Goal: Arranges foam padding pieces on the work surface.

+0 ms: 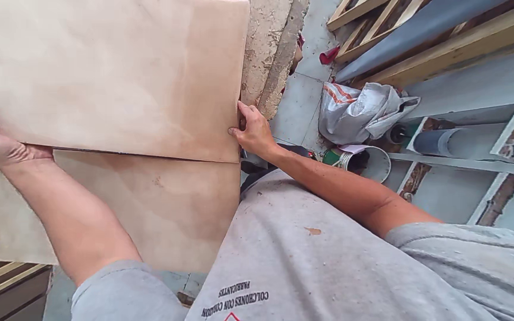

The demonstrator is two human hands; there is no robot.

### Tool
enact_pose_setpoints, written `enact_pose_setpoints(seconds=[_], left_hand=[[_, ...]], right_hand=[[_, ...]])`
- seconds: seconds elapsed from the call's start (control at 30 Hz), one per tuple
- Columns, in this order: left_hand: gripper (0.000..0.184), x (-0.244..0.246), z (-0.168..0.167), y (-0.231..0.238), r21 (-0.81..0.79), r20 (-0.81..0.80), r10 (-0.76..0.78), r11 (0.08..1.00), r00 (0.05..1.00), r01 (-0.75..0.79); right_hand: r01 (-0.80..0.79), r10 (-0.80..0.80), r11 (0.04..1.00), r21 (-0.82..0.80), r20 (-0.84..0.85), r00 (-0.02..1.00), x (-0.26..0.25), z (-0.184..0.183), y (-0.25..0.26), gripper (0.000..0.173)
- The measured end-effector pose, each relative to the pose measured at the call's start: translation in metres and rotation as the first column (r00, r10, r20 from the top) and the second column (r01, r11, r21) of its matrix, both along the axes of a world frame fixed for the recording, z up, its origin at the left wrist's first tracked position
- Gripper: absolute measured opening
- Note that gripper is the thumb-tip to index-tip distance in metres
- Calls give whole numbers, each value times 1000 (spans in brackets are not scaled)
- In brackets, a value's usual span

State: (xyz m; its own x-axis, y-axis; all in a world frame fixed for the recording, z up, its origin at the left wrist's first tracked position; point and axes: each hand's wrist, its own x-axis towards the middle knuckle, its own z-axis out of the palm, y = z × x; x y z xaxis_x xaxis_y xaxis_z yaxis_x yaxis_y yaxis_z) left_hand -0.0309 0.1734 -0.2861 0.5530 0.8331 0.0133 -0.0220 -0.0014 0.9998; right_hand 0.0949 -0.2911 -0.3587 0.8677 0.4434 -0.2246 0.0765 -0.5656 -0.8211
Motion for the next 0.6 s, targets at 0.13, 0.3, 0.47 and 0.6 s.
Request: enact_pose_setpoints(seconds=[0.13,0.3,0.47,0.6], left_hand=[[38,8,7,-20,-17,48,46,999,998,-45],[38,4,-5,-19,-30,81,77,997,994,-75],[39,-2,-9,-14,-27,87,55,998,995,-52],[39,-4,-9,-10,-12,92,38,999,995,-37]], right_hand=[[15,-15,1000,4,-3,1000,-3,0,1,75],[27,-28,999,-24,-47,999,-5,7,2,73],[6,-14,997,-80,-93,996,-1,4,-2,72],[-21,20,998,-63,-13,1000,53,18,-22,56]])
